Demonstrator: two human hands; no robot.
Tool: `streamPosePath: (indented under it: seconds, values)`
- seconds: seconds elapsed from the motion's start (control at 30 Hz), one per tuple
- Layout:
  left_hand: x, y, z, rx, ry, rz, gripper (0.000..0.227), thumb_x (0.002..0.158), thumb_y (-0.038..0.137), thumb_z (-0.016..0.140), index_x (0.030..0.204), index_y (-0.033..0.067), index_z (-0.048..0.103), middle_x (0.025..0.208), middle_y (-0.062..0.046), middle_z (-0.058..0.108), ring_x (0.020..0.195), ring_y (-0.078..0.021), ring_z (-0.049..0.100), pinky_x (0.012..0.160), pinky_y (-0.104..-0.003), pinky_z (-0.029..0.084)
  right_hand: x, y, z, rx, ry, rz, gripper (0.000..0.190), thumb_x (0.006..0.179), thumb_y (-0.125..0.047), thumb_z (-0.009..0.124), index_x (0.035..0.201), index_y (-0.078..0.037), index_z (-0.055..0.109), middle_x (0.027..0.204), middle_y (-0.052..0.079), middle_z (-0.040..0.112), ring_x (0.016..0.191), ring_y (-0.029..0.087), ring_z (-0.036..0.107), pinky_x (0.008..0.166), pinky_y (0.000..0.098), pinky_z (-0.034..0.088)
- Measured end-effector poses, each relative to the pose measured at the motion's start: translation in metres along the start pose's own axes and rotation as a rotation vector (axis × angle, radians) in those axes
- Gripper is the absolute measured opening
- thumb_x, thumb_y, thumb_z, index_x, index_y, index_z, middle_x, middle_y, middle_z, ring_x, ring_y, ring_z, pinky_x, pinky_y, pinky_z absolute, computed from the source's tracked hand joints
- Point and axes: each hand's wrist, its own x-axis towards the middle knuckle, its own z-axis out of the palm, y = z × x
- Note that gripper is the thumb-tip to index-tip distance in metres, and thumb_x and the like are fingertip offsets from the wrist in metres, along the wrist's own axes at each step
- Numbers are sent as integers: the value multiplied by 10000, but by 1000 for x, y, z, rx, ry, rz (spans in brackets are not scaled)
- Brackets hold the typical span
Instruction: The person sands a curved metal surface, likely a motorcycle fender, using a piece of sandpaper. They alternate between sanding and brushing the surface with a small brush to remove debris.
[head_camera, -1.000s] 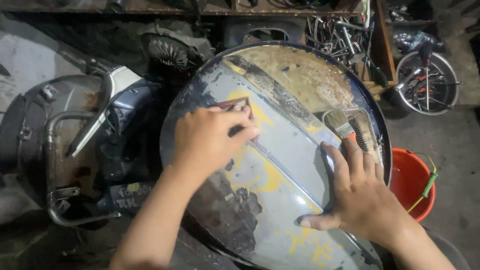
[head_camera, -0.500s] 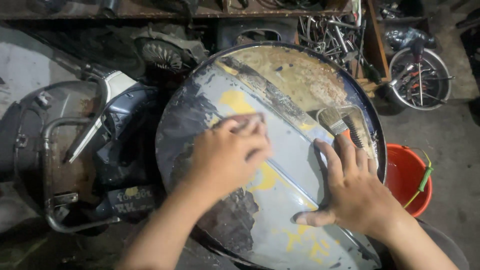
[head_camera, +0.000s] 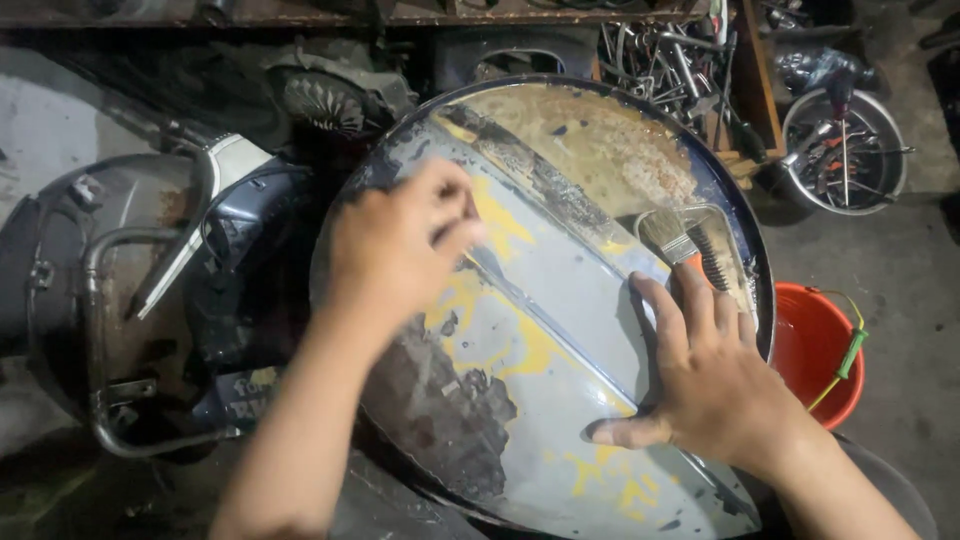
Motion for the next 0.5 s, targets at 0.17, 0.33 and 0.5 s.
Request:
streamPosePath:
  seconds: [0.17,0.33,0.5]
  values:
    - [6,-2,-8,-5,-107,-77,441,931,444,770,1298,287,581,1042,46,850,412,-133,556,345,-272,427,1,1,1,5,38,-6,1730,356,-1109,852,1632,-79,298,1613,385,271,1388,599,365,1025,743,389]
    - [-13,9,10,-66,27,134,522,867,383,825,1359,273,687,1003,80,854,644,-198,784,583,-365,577,-4,0,5,-11,63,-18,1747,361,-1115,833,1633,-48,289,1612,409,270,1391,609,352,1060,743,351]
    - [6,-14,-10,-93,0,-77,561,847,442,834,1356,291,651,1086,96,835,630,-133,649,554,-289,475,3,1,-2,-37,-16,-10,1774,368,-1151,802,1657,-66,246,1614,401,248,1407,601,334,1063,733,352]
